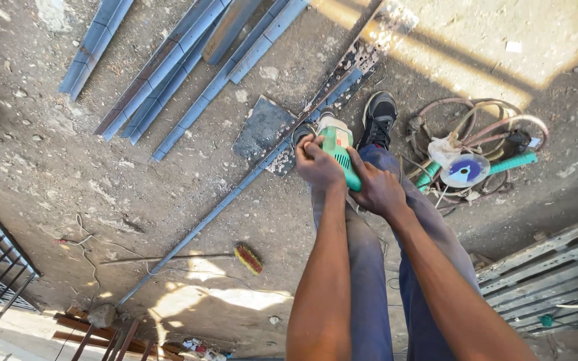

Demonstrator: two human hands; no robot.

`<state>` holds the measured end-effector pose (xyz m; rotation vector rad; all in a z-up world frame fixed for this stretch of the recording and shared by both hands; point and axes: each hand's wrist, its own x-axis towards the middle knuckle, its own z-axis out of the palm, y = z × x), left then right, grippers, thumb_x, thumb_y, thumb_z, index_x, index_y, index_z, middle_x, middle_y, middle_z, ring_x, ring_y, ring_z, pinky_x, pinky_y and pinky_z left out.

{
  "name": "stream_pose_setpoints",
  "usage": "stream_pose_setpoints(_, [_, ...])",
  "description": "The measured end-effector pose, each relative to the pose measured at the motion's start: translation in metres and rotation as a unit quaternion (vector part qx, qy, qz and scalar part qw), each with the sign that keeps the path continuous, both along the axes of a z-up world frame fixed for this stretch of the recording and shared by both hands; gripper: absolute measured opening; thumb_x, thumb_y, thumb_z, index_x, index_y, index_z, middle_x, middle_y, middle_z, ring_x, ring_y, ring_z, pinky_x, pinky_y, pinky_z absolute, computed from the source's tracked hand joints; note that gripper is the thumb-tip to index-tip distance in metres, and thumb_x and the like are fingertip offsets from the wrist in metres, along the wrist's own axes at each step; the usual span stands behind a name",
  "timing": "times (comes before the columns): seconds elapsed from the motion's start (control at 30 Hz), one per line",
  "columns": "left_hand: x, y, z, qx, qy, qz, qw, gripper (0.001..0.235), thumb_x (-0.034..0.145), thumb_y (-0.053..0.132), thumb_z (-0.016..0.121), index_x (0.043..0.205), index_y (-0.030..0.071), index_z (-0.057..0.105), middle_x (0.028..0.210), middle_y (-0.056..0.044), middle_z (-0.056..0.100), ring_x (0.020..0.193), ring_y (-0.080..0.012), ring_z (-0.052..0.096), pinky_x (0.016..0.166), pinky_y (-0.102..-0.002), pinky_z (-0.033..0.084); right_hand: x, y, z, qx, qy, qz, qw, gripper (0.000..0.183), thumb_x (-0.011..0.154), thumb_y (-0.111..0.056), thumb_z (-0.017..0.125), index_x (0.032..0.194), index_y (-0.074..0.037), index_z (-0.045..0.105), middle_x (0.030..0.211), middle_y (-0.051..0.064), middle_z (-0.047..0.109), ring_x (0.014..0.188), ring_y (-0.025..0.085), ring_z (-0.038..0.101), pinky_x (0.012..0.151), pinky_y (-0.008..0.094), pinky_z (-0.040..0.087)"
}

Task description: Drilling holes into a metal beam using a power drill

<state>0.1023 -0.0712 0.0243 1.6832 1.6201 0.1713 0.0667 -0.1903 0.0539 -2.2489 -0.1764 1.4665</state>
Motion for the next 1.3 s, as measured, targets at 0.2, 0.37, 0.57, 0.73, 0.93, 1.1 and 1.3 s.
stream_pose_setpoints(0.2, [-0.023, 0.004, -0.008, -0.031, 0.0, 0.081, 0.996, 0.023, 0.093, 0.018, 0.048, 0.081, 0.012, 0.066, 0.064, -0.002, 0.071, 0.079, -0.0167, 0.076, 0.082, -0.034, 0.061, -0.009, -0.002, -0.004, -0.001, -0.003, 0.061, 0.998, 0.104, 0.075, -0.036, 0.064, 0.166, -0.029, 0.015, 0.127, 0.013, 0.062, 0.086, 0.056, 0.07, 0.082, 0.063, 0.058])
stream_pose_setpoints(0.37, [-0.016, 0.0, -0.008, 0.012, 0.083, -0.008, 0.996, 0.028, 0.099, 0.026, 0.049, 0.077, 0.024, 0.066, 0.062, 0.009, 0.07, 0.071, -0.0133, 0.072, 0.079, -0.032, 0.058, -0.001, -0.003, -0.002, 0.007, 0.022, 0.037, 0.999, 0.105, 0.077, -0.037, 0.066, 0.167, -0.028, 0.012, 0.128, 0.015, 0.061, 0.088, 0.059, 0.067, 0.084, 0.066, 0.056])
stream_pose_setpoints(0.57, [-0.001, -0.005, -0.011, 0.048, 0.098, -0.054, 0.993, 0.027, 0.098, 0.029, 0.05, 0.077, 0.027, 0.067, 0.06, 0.012, 0.069, 0.066, -0.0159, 0.072, 0.072, -0.031, 0.057, 0.014, -0.002, 0.002, 0.004, 0.029, 0.002, 1.0, 0.105, 0.077, -0.041, 0.066, 0.166, -0.029, 0.011, 0.13, 0.015, 0.061, 0.094, 0.06, 0.065, 0.087, 0.067, 0.054])
stream_pose_setpoints(0.73, [0.005, -0.012, -0.01, 0.056, 0.101, -0.086, 0.99, 0.028, 0.099, 0.028, 0.049, 0.079, 0.027, 0.068, 0.059, 0.011, 0.07, 0.063, -0.0165, 0.072, 0.067, -0.032, 0.057, 0.021, -0.001, 0.006, 0.006, 0.027, -0.032, 0.999, 0.104, 0.079, -0.039, 0.066, 0.167, -0.028, 0.01, 0.126, 0.018, 0.063, 0.095, 0.06, 0.065, 0.085, 0.068, 0.054])
stream_pose_setpoints(0.93, [-0.001, -0.009, -0.01, 0.06, 0.07, -0.081, 0.992, 0.03, 0.1, 0.025, 0.048, 0.079, 0.026, 0.069, 0.054, 0.01, 0.067, 0.06, -0.017, 0.071, 0.068, -0.032, 0.058, 0.011, -0.001, -0.002, -0.01, 0.038, -0.023, 0.999, 0.105, 0.079, -0.041, 0.066, 0.166, -0.031, 0.008, 0.13, 0.015, 0.061, 0.094, 0.06, 0.065, 0.087, 0.068, 0.054])
stream_pose_setpoints(1.1, [-0.007, -0.002, -0.002, 0.055, 0.068, -0.074, 0.993, 0.029, 0.099, 0.027, 0.048, 0.077, 0.025, 0.067, 0.051, 0.011, 0.063, 0.06, -0.0152, 0.069, 0.073, -0.031, 0.057, -0.01, -0.003, -0.012, -0.003, 0.035, 0.014, 0.999, 0.107, 0.078, -0.044, 0.066, 0.166, -0.032, 0.006, 0.133, 0.012, 0.059, 0.092, 0.06, 0.066, 0.086, 0.068, 0.054])
stream_pose_setpoints(1.3, [0.0, -0.002, 0.005, 0.056, 0.036, -0.134, 0.989, 0.03, 0.1, 0.024, 0.051, 0.076, 0.026, 0.068, 0.046, 0.008, 0.059, 0.06, -0.0191, 0.069, 0.072, -0.032, 0.056, -0.001, 0.008, 0.01, 0.012, 0.002, -0.07, 0.998, 0.105, 0.079, -0.037, 0.065, 0.167, -0.028, 0.009, 0.125, 0.017, 0.063, 0.086, 0.065, 0.062, 0.08, 0.072, 0.053])
